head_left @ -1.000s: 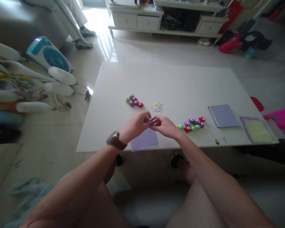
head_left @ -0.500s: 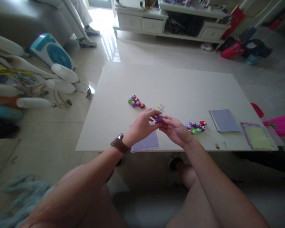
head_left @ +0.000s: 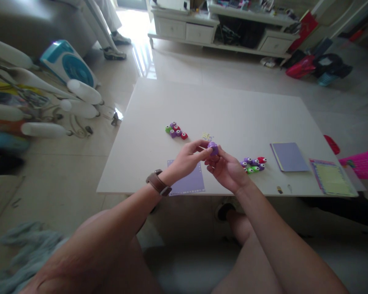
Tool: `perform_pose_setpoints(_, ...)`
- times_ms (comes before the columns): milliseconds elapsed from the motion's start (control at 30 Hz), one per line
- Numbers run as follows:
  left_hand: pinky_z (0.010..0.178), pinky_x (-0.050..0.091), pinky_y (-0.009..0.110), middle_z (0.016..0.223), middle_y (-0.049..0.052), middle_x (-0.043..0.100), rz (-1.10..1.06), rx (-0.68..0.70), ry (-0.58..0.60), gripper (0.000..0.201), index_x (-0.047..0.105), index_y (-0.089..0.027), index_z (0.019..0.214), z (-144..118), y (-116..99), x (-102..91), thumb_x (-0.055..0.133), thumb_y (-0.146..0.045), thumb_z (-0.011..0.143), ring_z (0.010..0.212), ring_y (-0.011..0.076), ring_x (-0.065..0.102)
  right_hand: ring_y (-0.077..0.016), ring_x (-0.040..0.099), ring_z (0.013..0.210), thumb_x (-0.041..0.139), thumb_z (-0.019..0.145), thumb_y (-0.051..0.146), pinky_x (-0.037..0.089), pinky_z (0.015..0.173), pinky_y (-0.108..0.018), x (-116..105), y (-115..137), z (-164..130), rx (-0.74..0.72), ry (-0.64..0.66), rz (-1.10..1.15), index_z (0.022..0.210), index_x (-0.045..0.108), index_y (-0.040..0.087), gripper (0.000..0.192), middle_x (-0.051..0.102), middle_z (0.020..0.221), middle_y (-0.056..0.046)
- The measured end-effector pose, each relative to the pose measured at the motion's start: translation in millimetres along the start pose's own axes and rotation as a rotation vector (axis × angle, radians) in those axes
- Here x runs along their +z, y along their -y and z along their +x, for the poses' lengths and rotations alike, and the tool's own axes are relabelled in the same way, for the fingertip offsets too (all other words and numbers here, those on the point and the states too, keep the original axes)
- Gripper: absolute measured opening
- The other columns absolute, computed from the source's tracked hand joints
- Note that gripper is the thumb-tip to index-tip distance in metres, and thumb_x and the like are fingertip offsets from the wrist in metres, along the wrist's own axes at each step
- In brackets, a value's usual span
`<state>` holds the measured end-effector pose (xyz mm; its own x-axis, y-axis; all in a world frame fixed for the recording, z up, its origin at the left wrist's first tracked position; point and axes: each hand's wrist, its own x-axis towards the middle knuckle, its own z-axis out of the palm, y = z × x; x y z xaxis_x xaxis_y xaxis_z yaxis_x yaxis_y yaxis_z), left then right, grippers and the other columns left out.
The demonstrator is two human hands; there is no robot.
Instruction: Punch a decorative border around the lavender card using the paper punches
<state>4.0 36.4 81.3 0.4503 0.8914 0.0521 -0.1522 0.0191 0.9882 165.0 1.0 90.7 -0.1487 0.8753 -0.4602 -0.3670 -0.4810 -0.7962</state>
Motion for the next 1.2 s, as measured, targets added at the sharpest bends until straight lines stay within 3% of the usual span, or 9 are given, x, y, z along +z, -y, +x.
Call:
perform_pose_setpoints(133, 0.079, 0.054, 0.029, 0.096, 0.007, 0.076, -0.114, -0.066, -0.042, 0.04, 0.073, -0.016, 0.103, 2, 2, 0.7, 0.075, -0.052, 0.086, 0.087, 0.0164, 0.069, -0.016, 0.069, 0.075, 0.078, 0.081, 0.061, 0.052, 0.064, -0.025, 1, -1, 2, -0.093, -0.047, -0.025, 0.099, 0.07, 0.023, 0.043, 0.076, 0.084, -0.002)
perform_pose_setpoints(367, 0.08, 0.053, 0.029, 0.102, 0.008, 0.077, -0.082, -0.1, -0.074, 0.042, 0.077, -0.016, 0.106, 3, 3, -1.9, 0.08, -0.051, 0.081, 0.089, 0.0163, 0.069, -0.0126, 0.066, 0.073, 0.089, 0.071, 0.05, 0.05, 0.067, -0.025, -1, -1, 4, -0.297, -0.105, -0.065, 0.095, 0.067, 0.024, 0.042, 0.073, 0.087, 0.001)
perform_pose_setpoints(567, 0.082, 0.051, 0.031, 0.099, 0.008, 0.079, -0.08, -0.127, -0.072, 0.041, 0.08, -0.016, 0.108, 2, 2, -3.9, 0.078, -0.049, 0.084, 0.089, 0.0165, 0.068, -0.0123, 0.062, 0.07, 0.091, 0.069, 0.047, 0.049, 0.067, -0.027, -1, -3, 3, -0.312, -0.096, -0.104, 0.101, 0.073, 0.024, 0.043, 0.074, 0.088, 0.0)
perform_pose_setpoints(800, 0.082, 0.052, 0.031, 0.099, 0.009, 0.079, -0.18, -0.175, -0.147, 0.041, 0.078, -0.017, 0.105, 3, 11, -2.6, 0.083, -0.048, 0.079, 0.09, 0.0167, 0.07, -0.0125, 0.06, 0.069, 0.092, 0.067, 0.045, 0.049, 0.066, -0.028, -1, -6, 7, -0.314, -0.125, -0.101, 0.097, 0.075, 0.024, 0.04, 0.073, 0.085, 0.0)
perform_pose_setpoints(1200, 0.078, 0.05, 0.027, 0.095, 0.006, 0.075, -0.126, -0.172, -0.118, 0.039, 0.074, -0.015, 0.1, 1, 7, -1.7, 0.082, -0.047, 0.079, 0.085, 0.0139, 0.066, -0.0113, 0.055, 0.064, 0.091, 0.066, 0.046, 0.043, 0.063, -0.028, -4, -10, 9, -0.381, -0.172, -0.175, 0.097, 0.075, 0.022, 0.042, 0.072, 0.083, 0.0)
